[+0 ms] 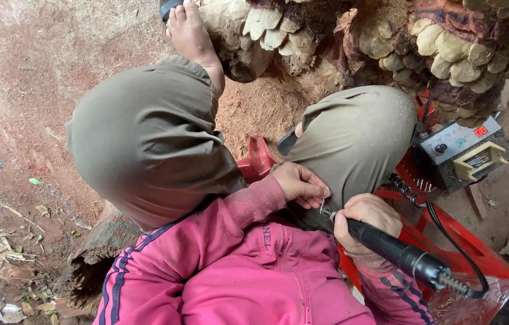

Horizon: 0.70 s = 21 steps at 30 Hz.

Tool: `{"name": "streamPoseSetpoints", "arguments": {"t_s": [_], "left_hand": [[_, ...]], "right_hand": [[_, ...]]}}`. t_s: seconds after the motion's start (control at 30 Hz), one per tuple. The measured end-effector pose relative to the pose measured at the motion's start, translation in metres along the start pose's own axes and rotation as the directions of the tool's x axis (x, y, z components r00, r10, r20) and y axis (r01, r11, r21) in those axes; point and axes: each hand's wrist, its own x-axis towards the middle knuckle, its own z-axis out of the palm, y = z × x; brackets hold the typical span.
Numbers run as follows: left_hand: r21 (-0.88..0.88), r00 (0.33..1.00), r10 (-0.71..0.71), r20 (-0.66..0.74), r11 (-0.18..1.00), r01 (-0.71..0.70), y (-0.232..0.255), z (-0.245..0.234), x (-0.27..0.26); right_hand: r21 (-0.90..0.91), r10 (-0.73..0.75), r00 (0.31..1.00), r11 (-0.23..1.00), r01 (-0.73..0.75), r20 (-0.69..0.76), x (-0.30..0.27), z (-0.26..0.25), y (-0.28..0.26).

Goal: Carving intricate patterns into a large wooden burl using a handheld rotary tool.

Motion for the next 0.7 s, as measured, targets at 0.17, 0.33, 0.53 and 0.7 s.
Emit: {"name": "streamPoseSetpoints", "arguments": {"t_s": [0.17, 0.33, 0.53, 0.7], "left_hand": [[0.007, 1.000, 0.002, 0.007, 1.000, -0.002, -0.003, -0.002, 0.003], [-0.003, 1.000, 0.008, 0.009, 1.000, -0.008, 0.000, -0.001, 0.000], [-0.011, 0.999, 0.005, 0.034, 1.000, -0.004, 0.002, -0.003, 0.001], [-0.018, 0.998, 0.003, 0.057, 1.000, -0.002, 0.001, -0.004, 0.001]], "right_hand": [[-0.018, 0.017, 0.999, 1.000, -0.017, -0.040, 0.001, 0.004, 0.001], [-0.058, 0.037, 0.998, 0.997, -0.040, -0.054, -0.006, -0.007, 0.009], [-0.013, 0.004, 1.000, 1.000, -0.005, -0.024, -0.010, -0.007, 0.004], [-0.009, -0.031, 0.998, 1.000, 0.030, -0.046, -0.011, -0.002, -0.003]]}}
